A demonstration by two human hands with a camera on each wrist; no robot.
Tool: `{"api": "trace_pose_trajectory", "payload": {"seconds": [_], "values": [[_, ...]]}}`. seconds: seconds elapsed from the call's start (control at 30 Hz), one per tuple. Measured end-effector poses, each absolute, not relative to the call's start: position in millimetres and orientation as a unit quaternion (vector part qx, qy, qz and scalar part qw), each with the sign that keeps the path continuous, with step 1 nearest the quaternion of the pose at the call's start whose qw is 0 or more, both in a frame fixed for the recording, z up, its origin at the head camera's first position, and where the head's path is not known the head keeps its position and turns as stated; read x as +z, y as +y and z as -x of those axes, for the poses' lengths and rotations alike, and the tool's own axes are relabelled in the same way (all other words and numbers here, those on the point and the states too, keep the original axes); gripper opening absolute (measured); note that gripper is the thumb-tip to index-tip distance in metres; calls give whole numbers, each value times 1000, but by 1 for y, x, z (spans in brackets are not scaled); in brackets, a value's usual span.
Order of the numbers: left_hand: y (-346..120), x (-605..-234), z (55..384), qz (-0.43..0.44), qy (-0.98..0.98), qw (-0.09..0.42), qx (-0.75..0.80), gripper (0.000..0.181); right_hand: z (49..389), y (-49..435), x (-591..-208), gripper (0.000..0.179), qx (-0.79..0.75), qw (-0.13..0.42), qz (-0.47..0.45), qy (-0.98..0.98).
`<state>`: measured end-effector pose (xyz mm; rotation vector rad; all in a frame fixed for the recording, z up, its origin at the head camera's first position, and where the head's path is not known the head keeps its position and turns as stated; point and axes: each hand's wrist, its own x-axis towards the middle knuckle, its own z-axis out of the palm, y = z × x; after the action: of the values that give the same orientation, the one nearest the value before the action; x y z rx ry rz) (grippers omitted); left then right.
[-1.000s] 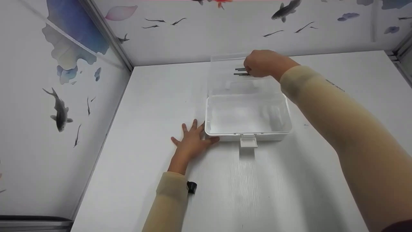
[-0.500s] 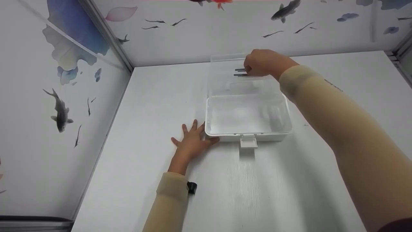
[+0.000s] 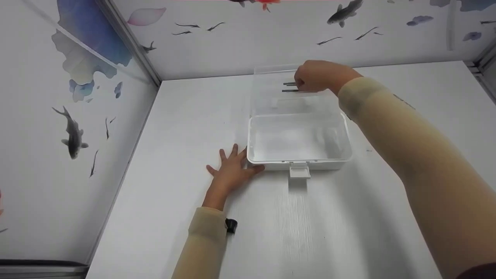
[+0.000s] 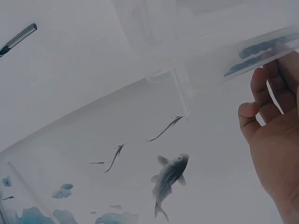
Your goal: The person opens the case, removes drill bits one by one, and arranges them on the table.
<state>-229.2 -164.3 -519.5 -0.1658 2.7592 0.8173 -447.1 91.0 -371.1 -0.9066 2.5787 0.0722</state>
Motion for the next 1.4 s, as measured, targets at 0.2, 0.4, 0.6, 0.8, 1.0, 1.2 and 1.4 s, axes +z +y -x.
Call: {"api": "trace_pose_trajectory", "payload": {"seconds": [0.2,0.4,0.6,0.8,1.0,1.2,1.4], "values": [[-164,-520,230,57,953,132,268,83,452,92,-375,23,34,192,324,926],[-164,-520,231,59,954,133,263,84,454,95,-377,23,48,163,330,929],[-164,-518,231,61,954,132,262,84,453,95,-378,23,45,156,338,927],[-164,-518,230,64,953,131,267,83,453,93,-379,24,51,143,350,924],[-163,-520,230,63,950,134,275,84,452,96,-373,28,56,138,352,924],[-164,-519,230,60,953,130,267,84,448,101,-357,26,56,116,352,927],[-164,-518,230,62,951,135,271,84,442,106,-343,26,59,107,337,934]]}}
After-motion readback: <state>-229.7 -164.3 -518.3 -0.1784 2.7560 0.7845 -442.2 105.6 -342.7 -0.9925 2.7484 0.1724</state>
